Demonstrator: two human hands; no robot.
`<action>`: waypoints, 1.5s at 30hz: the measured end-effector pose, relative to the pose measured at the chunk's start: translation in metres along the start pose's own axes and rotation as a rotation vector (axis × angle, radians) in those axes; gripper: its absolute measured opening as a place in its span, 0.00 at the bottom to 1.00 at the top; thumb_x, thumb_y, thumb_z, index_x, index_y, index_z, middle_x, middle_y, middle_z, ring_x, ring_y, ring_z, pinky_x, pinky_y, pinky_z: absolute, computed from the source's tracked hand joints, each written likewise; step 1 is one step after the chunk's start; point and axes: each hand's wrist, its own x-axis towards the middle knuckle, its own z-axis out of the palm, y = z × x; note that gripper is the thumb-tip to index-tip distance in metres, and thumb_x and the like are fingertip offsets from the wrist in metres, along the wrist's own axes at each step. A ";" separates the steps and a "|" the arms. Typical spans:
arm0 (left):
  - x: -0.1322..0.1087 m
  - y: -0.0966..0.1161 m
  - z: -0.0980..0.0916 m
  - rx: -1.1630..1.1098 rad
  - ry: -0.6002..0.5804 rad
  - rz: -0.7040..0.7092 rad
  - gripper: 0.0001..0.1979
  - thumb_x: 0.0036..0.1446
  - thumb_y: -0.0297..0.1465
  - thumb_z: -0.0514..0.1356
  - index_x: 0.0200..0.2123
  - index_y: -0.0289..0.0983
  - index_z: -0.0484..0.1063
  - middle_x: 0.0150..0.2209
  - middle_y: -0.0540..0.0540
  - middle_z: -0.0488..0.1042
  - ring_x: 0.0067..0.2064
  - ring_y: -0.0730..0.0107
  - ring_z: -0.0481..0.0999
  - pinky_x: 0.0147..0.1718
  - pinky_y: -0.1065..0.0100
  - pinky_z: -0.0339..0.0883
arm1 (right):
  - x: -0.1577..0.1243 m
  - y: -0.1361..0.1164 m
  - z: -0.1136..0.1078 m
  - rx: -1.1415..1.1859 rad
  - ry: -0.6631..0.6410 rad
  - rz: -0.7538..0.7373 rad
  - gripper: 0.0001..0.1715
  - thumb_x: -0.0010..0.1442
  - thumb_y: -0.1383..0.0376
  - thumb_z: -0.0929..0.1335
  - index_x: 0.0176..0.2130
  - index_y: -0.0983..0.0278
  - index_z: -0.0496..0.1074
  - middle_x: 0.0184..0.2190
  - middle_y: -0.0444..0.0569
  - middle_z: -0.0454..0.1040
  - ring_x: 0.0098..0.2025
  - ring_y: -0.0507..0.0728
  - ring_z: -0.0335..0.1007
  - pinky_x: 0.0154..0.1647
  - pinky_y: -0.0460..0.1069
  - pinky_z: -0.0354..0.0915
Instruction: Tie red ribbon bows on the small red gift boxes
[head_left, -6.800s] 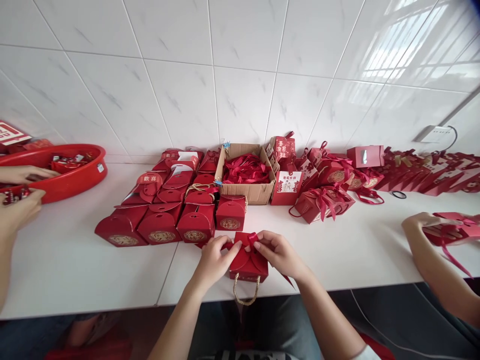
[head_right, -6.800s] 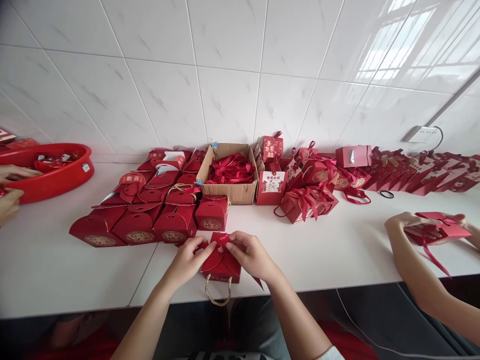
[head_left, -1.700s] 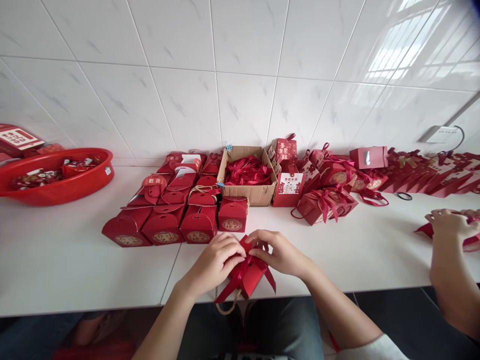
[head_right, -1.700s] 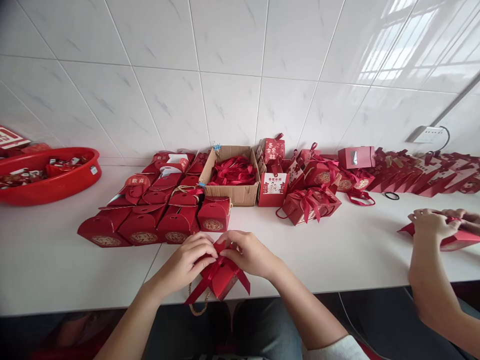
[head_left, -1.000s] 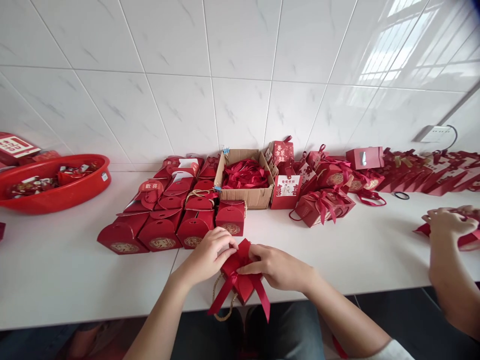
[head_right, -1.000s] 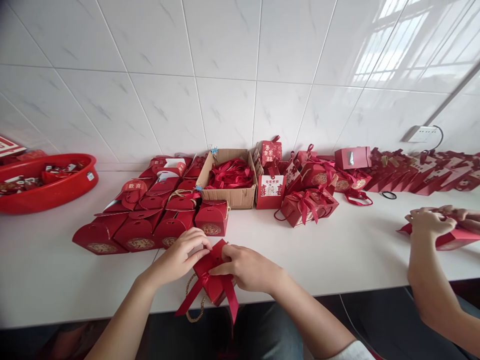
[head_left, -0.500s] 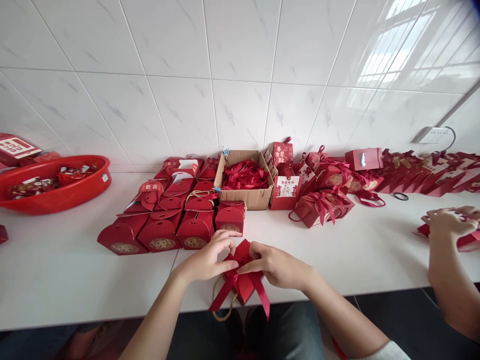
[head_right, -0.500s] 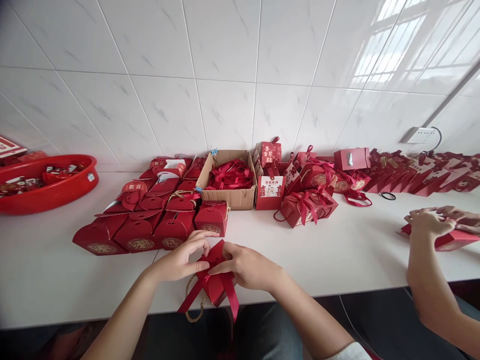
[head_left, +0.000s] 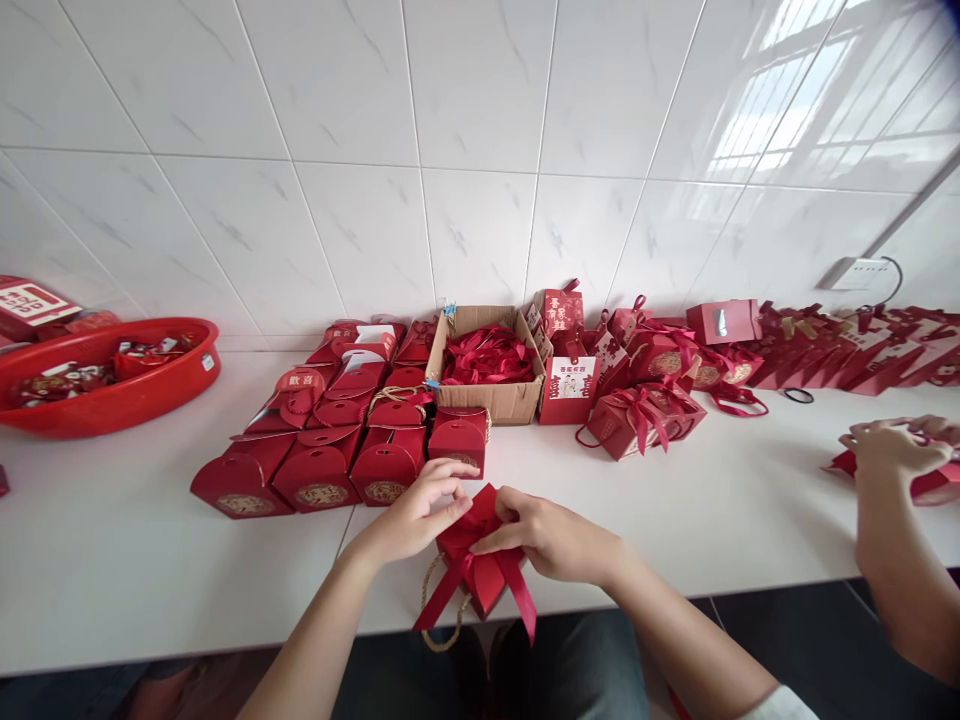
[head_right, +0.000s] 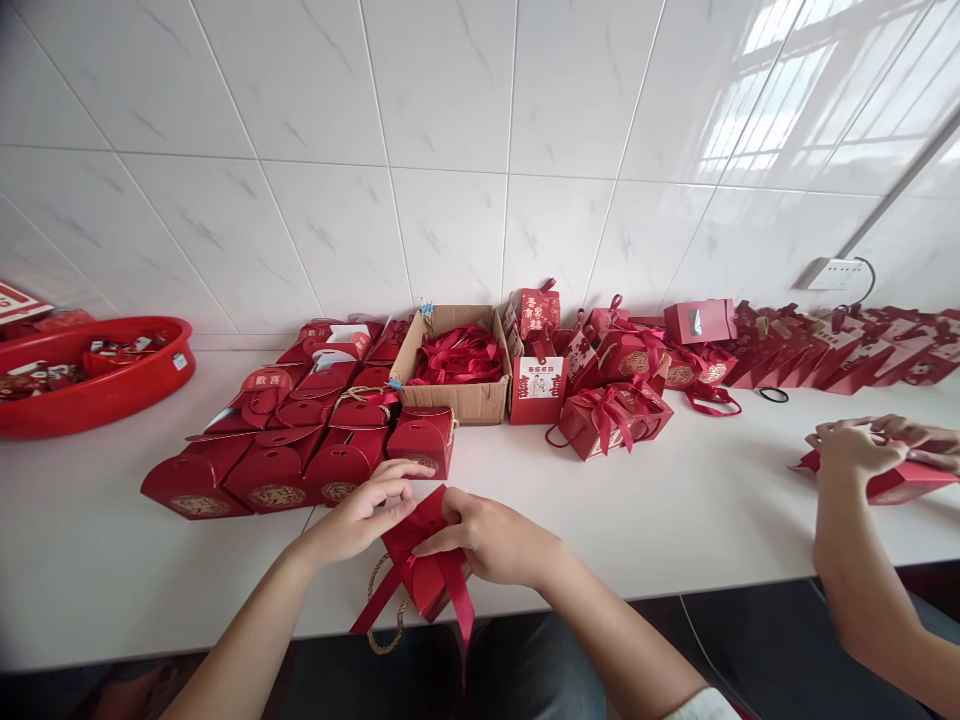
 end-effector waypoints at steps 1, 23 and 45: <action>0.000 0.001 0.002 -0.005 0.028 0.002 0.11 0.62 0.36 0.54 0.29 0.39 0.68 0.56 0.43 0.68 0.60 0.60 0.62 0.58 0.54 0.59 | 0.000 0.000 0.000 0.001 0.004 0.001 0.33 0.53 0.82 0.62 0.49 0.55 0.75 0.35 0.47 0.60 0.32 0.50 0.58 0.33 0.44 0.63; -0.004 0.023 0.040 -0.377 0.253 -0.247 0.19 0.52 0.31 0.60 0.24 0.41 0.48 0.35 0.48 0.77 0.39 0.67 0.75 0.40 0.66 0.67 | -0.004 0.012 0.008 0.288 0.336 0.198 0.04 0.62 0.64 0.66 0.36 0.62 0.67 0.30 0.44 0.70 0.29 0.50 0.63 0.30 0.44 0.61; -0.007 0.015 0.044 -0.336 0.218 -0.213 0.08 0.52 0.32 0.63 0.32 0.38 0.66 0.33 0.50 0.72 0.37 0.69 0.72 0.42 0.66 0.66 | -0.009 0.021 0.021 0.346 0.506 0.289 0.08 0.61 0.60 0.67 0.39 0.61 0.70 0.30 0.45 0.71 0.29 0.51 0.63 0.30 0.46 0.62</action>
